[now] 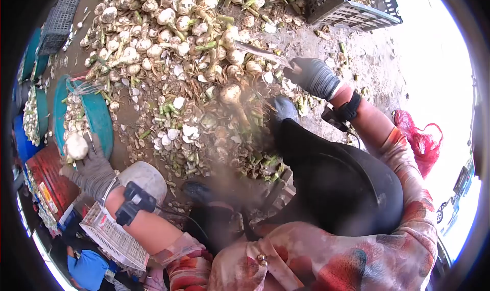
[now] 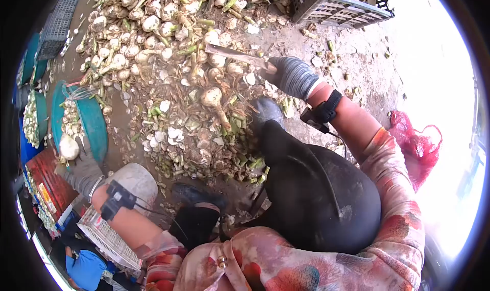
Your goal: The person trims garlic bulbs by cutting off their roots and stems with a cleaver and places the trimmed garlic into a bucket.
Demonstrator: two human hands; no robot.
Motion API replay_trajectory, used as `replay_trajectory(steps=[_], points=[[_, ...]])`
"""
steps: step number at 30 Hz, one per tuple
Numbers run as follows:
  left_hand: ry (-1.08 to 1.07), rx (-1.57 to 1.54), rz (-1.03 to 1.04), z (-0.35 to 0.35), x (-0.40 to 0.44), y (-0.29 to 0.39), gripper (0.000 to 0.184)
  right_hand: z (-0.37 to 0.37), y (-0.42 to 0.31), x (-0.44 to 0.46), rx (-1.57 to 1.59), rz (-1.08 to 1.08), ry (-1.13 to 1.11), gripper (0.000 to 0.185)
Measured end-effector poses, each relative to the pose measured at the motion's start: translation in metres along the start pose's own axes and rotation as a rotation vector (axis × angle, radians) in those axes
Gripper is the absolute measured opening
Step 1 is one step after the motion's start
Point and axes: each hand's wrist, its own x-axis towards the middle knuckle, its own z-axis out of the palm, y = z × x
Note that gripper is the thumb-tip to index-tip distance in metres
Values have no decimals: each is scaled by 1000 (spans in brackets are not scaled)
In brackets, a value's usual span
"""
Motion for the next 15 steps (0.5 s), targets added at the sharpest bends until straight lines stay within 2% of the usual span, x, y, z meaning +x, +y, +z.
replay_trajectory(steps=[1, 3, 4, 5, 8, 9, 10, 12, 14, 15], points=[[-4, -1, 1, 3, -4, -8, 62, -2, -7, -1, 74, 2, 37, 28], [27, 172, -272, 11, -27, -57, 70, -1, -18, -2, 189, 6, 82, 31], [-256, 360, -400, 5, -48, -100, 77, 8, -17, 2, 139, -17, 87, 34], [-351, 718, -562, 28, -78, -138, 74, 8, -23, 2, 126, -27, 49, 35], [-653, 1561, -248, 39, -121, -256, 74, 2, -41, -5, 82, 2, -82, 36], [-659, 1850, -253, 68, -131, -251, 75, 9, -37, -6, 81, -52, -44, 35], [-610, 1661, -347, 65, -127, -255, 81, 14, -34, -8, 82, -107, -7, 34], [-618, 1591, -360, 66, -122, -253, 71, 13, -35, -12, 49, -96, -38, 33], [-653, 778, -386, 48, -126, -247, 49, 13, -41, -15, 17, -166, -36, 30], [-712, 707, -399, 35, -115, -255, 49, 9, -47, -14, -24, -193, -79, 27]])
